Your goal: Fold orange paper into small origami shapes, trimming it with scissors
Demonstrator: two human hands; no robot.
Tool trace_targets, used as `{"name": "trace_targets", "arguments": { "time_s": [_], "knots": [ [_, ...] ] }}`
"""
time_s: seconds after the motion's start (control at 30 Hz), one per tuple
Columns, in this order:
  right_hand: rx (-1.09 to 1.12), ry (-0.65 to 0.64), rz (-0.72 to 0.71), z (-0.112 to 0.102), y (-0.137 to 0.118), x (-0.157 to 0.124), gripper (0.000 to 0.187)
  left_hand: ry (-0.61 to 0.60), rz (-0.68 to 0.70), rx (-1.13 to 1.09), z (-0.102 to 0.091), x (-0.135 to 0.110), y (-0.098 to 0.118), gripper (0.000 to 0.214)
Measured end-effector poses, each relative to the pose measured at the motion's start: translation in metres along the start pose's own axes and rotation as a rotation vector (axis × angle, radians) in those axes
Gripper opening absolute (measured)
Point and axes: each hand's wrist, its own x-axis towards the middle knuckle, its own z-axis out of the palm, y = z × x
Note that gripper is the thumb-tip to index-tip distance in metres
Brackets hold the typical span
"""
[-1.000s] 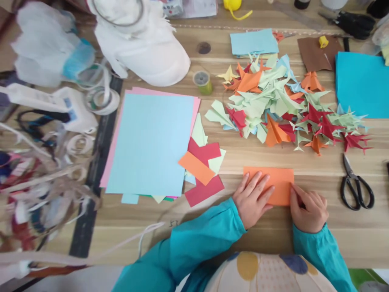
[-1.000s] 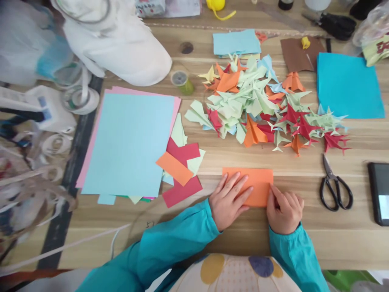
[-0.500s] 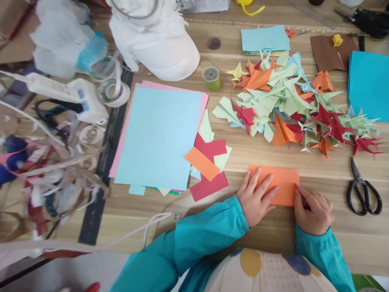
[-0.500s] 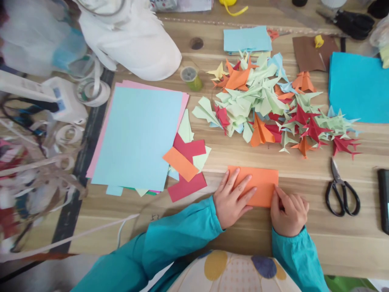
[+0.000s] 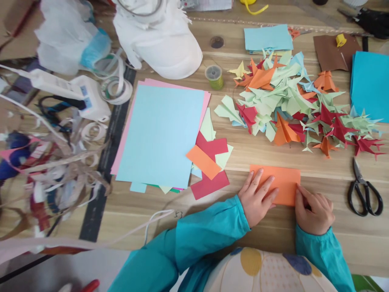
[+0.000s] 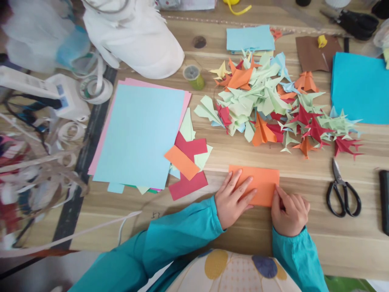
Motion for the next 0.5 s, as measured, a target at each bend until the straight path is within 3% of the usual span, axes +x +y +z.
{"name": "trace_targets", "arguments": {
  "time_s": [0.5],
  "knots": [
    [0.001, 0.005, -0.005, 0.0004, -0.0002, 0.0008, 0.013, 0.034, -0.015, -0.028, 0.0008, 0.0001, 0.0002, 0.034]
  ]
}}
